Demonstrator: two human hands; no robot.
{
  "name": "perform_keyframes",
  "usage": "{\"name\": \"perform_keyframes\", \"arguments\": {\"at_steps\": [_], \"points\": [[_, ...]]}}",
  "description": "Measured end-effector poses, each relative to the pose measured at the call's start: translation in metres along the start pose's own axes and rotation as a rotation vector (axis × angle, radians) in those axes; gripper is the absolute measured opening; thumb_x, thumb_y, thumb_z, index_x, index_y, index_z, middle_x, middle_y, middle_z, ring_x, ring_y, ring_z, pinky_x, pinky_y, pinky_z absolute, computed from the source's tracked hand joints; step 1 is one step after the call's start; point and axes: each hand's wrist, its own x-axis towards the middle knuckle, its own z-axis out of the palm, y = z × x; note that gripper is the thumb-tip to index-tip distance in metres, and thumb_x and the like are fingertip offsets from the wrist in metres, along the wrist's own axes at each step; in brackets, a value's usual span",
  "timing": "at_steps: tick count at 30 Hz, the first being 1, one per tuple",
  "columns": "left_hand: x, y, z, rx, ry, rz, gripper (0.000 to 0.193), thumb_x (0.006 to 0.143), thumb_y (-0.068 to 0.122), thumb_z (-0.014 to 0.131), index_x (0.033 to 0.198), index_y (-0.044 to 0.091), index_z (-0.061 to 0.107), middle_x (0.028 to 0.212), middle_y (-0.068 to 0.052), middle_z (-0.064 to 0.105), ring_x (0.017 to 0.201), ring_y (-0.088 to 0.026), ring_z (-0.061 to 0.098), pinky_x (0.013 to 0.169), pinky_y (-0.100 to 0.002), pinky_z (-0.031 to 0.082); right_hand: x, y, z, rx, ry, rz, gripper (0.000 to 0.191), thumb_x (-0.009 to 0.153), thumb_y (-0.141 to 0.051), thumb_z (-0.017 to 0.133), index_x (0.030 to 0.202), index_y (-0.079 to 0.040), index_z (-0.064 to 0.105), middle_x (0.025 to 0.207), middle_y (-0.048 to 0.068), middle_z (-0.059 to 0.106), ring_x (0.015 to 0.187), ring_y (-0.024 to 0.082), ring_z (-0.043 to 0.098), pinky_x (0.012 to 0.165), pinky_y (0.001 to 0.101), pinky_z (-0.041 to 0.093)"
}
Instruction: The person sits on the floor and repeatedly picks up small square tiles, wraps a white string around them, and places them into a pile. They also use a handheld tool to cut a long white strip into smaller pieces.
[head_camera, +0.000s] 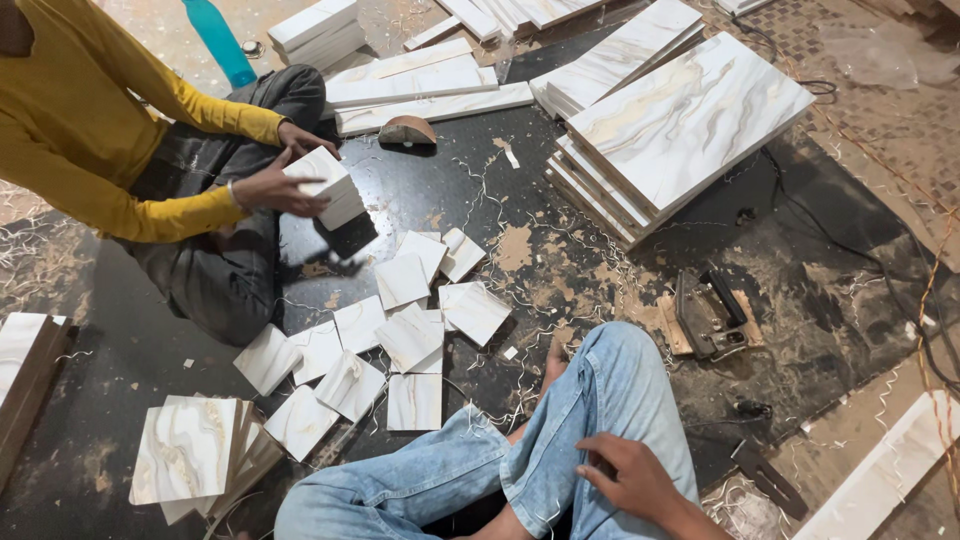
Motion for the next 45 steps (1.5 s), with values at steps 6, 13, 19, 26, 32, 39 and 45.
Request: {"name": "perform_keyframes", "arguments": {"at_steps": [6, 13, 19, 26, 32, 39, 45], "points": [[0.003, 0.009, 0.0, 0.017, -0.011, -0.016, 0.032, 0.102, 0.016, 0.058, 0.131, 0.005, 0.059, 0.11, -0.009, 0.065, 0.1, -0.021, 0.061, 0.085, -0.034, 0.051, 0.002, 0.007, 0.007, -0.097, 0.018, -0.18, 0.027, 0.081, -0.023, 0.08, 0.101, -0.008, 0.071, 0.081, 0.009, 0.07, 0.073, 0.026, 0.072, 0.066, 0.0379, 0.056], [0.0, 0.005, 0.001, 0.036, -0.003, -0.026, 0.029, 0.1, 0.016, 0.06, 0.127, 0.005, 0.061, 0.107, -0.01, 0.066, 0.098, -0.024, 0.062, 0.084, -0.036, 0.051, 0.003, 0.005, 0.01, -0.137, 0.024, -0.18, 0.025, 0.081, -0.024, 0.079, 0.098, -0.008, 0.07, 0.081, 0.008, 0.069, 0.073, 0.026, 0.071, 0.065, 0.0386, 0.056], [-0.009, 0.006, -0.002, 0.063, 0.02, -0.023, 0.027, 0.098, 0.016, 0.062, 0.123, 0.006, 0.063, 0.105, -0.01, 0.067, 0.097, -0.026, 0.063, 0.083, -0.038, 0.051, 0.005, 0.011, 0.019, -0.212, 0.019, -0.179, 0.025, 0.08, -0.027, 0.079, 0.098, -0.009, 0.072, 0.08, 0.008, 0.07, 0.075, 0.028, 0.07, 0.067, 0.0397, 0.055], [-0.002, 0.012, -0.002, 0.073, 0.016, -0.027, 0.025, 0.097, 0.017, 0.064, 0.119, 0.007, 0.065, 0.102, -0.011, 0.068, 0.095, -0.029, 0.064, 0.081, -0.041, 0.051, 0.0, 0.018, 0.02, -0.147, 0.075, -0.187, 0.024, 0.079, -0.027, 0.08, 0.095, -0.011, 0.074, 0.086, 0.009, 0.073, 0.082, 0.03, 0.071, 0.071, 0.0397, 0.056], [-0.007, 0.002, -0.003, 0.061, 0.025, -0.026, 0.023, 0.095, 0.017, 0.065, 0.116, 0.008, 0.067, 0.1, -0.012, 0.069, 0.093, -0.032, 0.065, 0.08, -0.043, 0.051, 0.004, 0.004, 0.013, -0.14, -0.017, -0.084, 0.024, 0.082, -0.027, 0.078, 0.098, -0.01, 0.072, 0.084, 0.008, 0.072, 0.08, 0.026, 0.072, 0.07, 0.0388, 0.056], [-0.03, 0.053, 0.014, 0.226, 0.064, -0.019, 0.02, 0.093, 0.017, 0.067, 0.112, 0.009, 0.069, 0.097, -0.013, 0.071, 0.091, -0.035, 0.066, 0.079, -0.045, 0.051, 0.013, -0.069, 0.008, 0.154, 0.036, -0.129, 0.067, 0.075, -0.032, 0.085, 0.13, -0.005, 0.058, 0.122, 0.017, 0.058, 0.108, 0.029, 0.065, 0.084, 0.04, 0.053], [-0.216, 0.156, -0.017, 0.986, 0.057, -0.076, 0.018, 0.092, 0.018, 0.069, 0.108, 0.01, 0.07, 0.094, -0.013, 0.072, 0.089, -0.037, 0.067, 0.078, -0.047, 0.051, 0.012, -0.115, 0.044, 0.036, -0.007, -0.751, 0.06, 0.073, -0.03, 0.082, 0.127, -0.011, 0.063, 0.142, 0.023, 0.049, 0.131, 0.042, 0.049, 0.11, 0.054, 0.033]]}}
